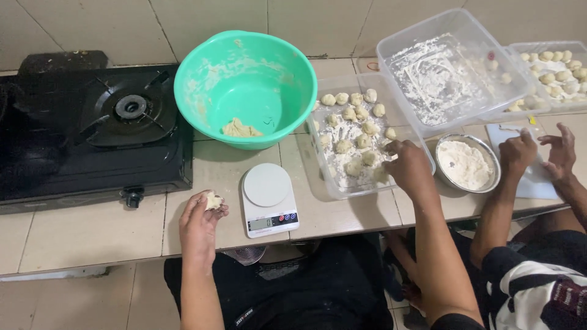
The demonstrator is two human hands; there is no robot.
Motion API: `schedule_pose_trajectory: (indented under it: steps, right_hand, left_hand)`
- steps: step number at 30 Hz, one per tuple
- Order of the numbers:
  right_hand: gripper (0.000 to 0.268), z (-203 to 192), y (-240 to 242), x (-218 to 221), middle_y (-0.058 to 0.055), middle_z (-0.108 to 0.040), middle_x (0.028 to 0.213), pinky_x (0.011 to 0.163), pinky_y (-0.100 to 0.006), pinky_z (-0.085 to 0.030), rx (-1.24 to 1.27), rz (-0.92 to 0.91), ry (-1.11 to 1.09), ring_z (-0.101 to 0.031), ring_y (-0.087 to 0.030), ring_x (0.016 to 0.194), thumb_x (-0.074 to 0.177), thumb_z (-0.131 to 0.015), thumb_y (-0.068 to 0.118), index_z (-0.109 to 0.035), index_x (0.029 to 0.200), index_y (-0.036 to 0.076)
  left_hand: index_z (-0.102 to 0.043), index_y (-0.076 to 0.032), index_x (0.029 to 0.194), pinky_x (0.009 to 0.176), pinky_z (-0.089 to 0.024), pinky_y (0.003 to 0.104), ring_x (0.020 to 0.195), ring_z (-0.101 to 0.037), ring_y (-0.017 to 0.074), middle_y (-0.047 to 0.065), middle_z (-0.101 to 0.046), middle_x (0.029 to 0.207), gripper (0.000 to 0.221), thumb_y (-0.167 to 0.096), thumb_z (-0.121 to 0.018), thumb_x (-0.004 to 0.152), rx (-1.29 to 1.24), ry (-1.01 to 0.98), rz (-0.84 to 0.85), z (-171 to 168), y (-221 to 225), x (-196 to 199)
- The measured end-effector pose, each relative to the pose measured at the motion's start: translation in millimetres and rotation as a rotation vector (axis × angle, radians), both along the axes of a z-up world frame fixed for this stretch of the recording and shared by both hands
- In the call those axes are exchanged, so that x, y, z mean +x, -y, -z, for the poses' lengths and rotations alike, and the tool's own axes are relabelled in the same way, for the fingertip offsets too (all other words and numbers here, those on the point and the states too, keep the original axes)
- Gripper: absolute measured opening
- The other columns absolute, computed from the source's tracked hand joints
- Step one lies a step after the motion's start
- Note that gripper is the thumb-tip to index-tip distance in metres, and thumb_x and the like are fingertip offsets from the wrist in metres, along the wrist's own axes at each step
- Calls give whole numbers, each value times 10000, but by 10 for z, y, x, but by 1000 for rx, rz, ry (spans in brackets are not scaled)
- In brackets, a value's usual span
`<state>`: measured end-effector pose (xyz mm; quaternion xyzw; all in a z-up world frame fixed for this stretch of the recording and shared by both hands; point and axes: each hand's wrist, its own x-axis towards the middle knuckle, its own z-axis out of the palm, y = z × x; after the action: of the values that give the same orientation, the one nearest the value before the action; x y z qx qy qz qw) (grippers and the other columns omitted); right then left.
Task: Weighing small portions of dough on a digital scale and rolling them into uniform balls.
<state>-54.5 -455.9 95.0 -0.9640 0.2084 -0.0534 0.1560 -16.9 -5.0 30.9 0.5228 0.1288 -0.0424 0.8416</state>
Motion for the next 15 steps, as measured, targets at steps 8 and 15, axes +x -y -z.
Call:
schedule_pose_trajectory:
  steps: [8, 15]
  right_hand:
    - [252, -345, -351, -173, -164, -655, 1027, 708, -448, -567, 24, 27, 367, -704, -343, 832, 955, -802, 177, -754, 1154, 30]
    - [352, -444, -1419, -150, -215, -656, 1161, 973, -534, -563, 676, -459, 525, -661, -438, 1150, 914, -618, -45, -627, 1261, 14]
  left_hand:
    - [-589, 21, 1256, 826, -600, 379, 861, -719, 274, 219, -666, 994, 300, -162, -550, 1021, 42, 40, 92, -105, 66, -57]
    - [-531, 36, 1370, 908, -585, 478, 1001, -720, 420, 346, -626, 1148, 448, -174, -542, 975, 43, 27, 277, -807, 461, -264]
